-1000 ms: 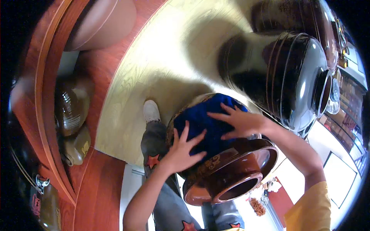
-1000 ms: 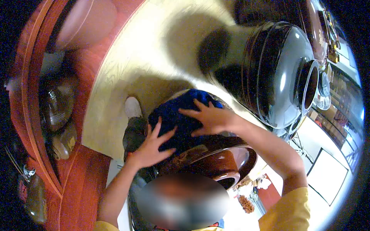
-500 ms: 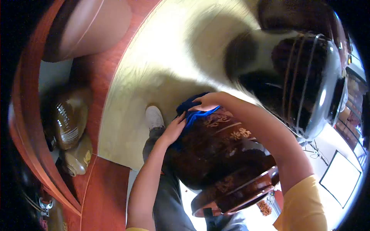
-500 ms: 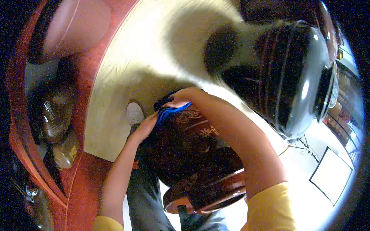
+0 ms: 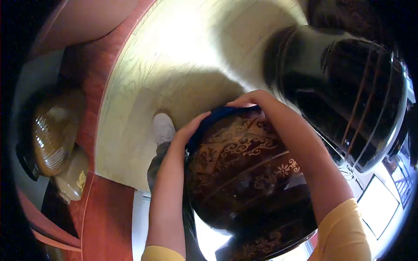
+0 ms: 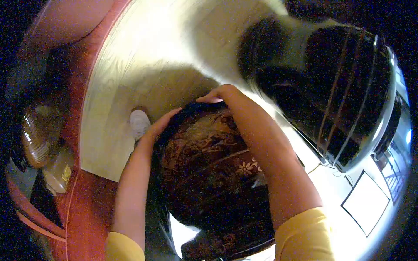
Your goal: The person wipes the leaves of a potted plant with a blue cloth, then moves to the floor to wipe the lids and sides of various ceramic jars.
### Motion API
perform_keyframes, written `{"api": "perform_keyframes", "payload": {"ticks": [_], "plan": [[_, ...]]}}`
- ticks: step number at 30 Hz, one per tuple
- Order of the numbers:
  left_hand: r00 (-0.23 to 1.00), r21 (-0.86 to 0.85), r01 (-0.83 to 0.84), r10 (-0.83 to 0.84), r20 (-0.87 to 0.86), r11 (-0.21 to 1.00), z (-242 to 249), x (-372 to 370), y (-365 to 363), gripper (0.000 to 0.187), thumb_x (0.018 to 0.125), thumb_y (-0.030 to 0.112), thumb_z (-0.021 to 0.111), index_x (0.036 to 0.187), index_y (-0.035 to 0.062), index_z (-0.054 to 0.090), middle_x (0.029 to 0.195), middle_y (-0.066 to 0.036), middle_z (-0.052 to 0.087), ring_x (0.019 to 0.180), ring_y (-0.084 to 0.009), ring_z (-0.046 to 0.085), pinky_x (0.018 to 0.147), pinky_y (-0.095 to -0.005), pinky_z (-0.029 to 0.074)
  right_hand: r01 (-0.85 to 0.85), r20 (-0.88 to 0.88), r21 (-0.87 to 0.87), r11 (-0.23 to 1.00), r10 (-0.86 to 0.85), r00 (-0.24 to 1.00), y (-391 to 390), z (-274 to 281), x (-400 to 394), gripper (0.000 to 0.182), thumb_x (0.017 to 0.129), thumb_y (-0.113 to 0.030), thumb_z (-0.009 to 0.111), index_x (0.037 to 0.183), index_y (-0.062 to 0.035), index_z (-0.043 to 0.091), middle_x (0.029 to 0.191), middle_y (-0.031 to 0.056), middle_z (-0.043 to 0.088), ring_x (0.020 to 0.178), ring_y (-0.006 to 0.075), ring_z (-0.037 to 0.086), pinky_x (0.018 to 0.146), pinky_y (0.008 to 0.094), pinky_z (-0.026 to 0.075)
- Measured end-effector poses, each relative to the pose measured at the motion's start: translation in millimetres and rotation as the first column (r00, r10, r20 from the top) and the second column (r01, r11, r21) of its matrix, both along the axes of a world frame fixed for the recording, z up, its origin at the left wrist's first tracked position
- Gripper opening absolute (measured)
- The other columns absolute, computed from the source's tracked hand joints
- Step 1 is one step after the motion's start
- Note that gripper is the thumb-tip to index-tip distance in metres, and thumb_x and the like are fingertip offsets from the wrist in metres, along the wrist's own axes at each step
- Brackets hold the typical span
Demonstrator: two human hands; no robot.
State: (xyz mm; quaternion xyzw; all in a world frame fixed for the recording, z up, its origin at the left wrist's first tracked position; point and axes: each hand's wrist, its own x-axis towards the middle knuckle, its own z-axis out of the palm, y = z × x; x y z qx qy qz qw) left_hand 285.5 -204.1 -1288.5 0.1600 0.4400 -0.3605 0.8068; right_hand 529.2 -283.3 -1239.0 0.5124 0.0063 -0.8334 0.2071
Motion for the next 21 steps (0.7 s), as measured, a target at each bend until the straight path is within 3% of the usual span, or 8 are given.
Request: {"api": "perform_keyframes", "payload": {"ticks": [3, 5, 8, 11, 14, 16, 20, 21], "plan": [[0.999, 0.04, 0.001, -0.003, 0.037, 0.999, 17, -7, 9, 0.057, 0.086, 0.051, 0.051, 0.12, 0.0063, 0.057, 0.113, -0.005, 0.06, 0.098, -0.0165, 0.056, 0.09, -0.0266, 0.04, -0.121, 0.053, 0.321, 0.939, 0.109, 0.993, 12, 25, -5, 0.073, 0.08, -0.07, 0.041, 0.129, -0.0158, 0.051, 0.127, 0.0117, 0.054, 0.115, 0.0297, 0.05, 0.097, 0.0429, 0.038], [0.998, 0.103, 0.018, -0.024, 0.051, 0.995, 57, -8, 24, 0.059, 0.086, 0.051, 0.051, 0.122, 0.0055, 0.056, 0.116, -0.005, 0.059, 0.101, -0.0169, 0.055, 0.092, -0.0268, 0.039, -0.261, 0.124, 0.595, 0.76, 0.234, 0.964, 21, 42, -10, 0.075, 0.08, -0.069, 0.042, 0.13, -0.0144, 0.049, 0.13, 0.0145, 0.05, 0.119, 0.0344, 0.047, 0.099, 0.0446, 0.037], [0.992, 0.096, 0.123, -0.125, 0.019, 0.988, 139, -23, 43, 0.063, 0.089, 0.049, 0.048, 0.132, 0.0037, 0.045, 0.132, -0.008, 0.048, 0.12, -0.018, 0.045, 0.102, -0.027, 0.03, -0.363, 0.252, 0.677, 0.64, 0.262, 0.932, 36, 91, -41, 0.073, 0.078, -0.069, 0.044, 0.132, -0.0193, 0.048, 0.131, 0.0151, 0.049, 0.121, 0.0366, 0.044, 0.101, 0.0496, 0.034], [0.98, 0.442, 0.059, -0.137, 0.147, 0.895, 192, -48, 32, 0.068, 0.093, 0.046, 0.042, 0.142, 0.002, 0.024, 0.147, -0.013, 0.024, 0.136, -0.019, 0.02, 0.11, -0.028, 0.014, -0.447, 0.328, 0.652, 0.612, 0.304, 0.895, 54, 166, -51, 0.067, 0.075, -0.07, 0.048, 0.132, -0.036, 0.045, 0.136, 0.0145, 0.044, 0.122, 0.0411, 0.043, 0.094, 0.0708, 0.025], [0.978, 0.562, 0.08, -0.173, 0.113, 0.823, 258, -53, 11, 0.069, 0.094, 0.046, 0.04, 0.144, 0.0042, 0.016, 0.15, -0.018, 0.015, 0.14, -0.0247, 0.009, 0.111, -0.0318, 0.01, -0.516, 0.389, 0.715, 0.471, 0.344, 0.854, 45, 215, -59, 0.071, 0.073, -0.071, 0.051, 0.136, -0.0404, 0.038, 0.145, 0.0158, 0.03, 0.126, 0.0487, 0.032, 0.095, 0.0706, 0.024], [0.95, 0.754, 0.044, -0.262, 0.172, 0.655, 277, -73, -16, 0.068, 0.094, 0.045, 0.041, 0.146, 0.009, 0.013, 0.15, -0.022, 0.008, 0.14, -0.0298, 0.004, 0.112, -0.0374, 0.007, -0.545, 0.415, 0.732, 0.408, 0.368, 0.832, 37, 244, -59, 0.073, 0.072, -0.07, 0.053, 0.136, -0.0412, 0.036, 0.147, 0.0156, 0.026, 0.128, 0.0492, 0.028, 0.096, 0.0709, 0.023], [0.969, 0.818, 0.029, -0.216, 0.118, 0.574, 313, -91, -65, 0.07, 0.093, 0.042, 0.045, 0.147, 0.0177, 0.008, 0.15, -0.023, -0.004, 0.14, -0.0338, -0.005, 0.111, -0.0469, -0.001, -0.565, 0.418, 0.788, 0.242, 0.464, 0.781, 17, 294, -67, 0.074, 0.073, -0.066, 0.058, 0.138, -0.0428, 0.032, 0.15, 0.0128, 0.017, 0.132, 0.0491, 0.019, 0.097, 0.0718, 0.019], [0.973, 0.797, -0.002, -0.183, 0.141, 0.605, 317, -94, -64, 0.07, 0.092, 0.041, 0.046, 0.147, 0.0185, 0.008, 0.15, -0.023, -0.005, 0.139, -0.0349, -0.007, 0.11, -0.0484, -0.004, -0.523, 0.353, 0.798, 0.3, 0.471, 0.809, 18, 300, -69, 0.07, 0.075, -0.064, 0.058, 0.137, -0.0423, 0.033, 0.151, 0.0112, 0.015, 0.133, 0.0491, 0.016, 0.098, 0.0721, 0.016]]}}
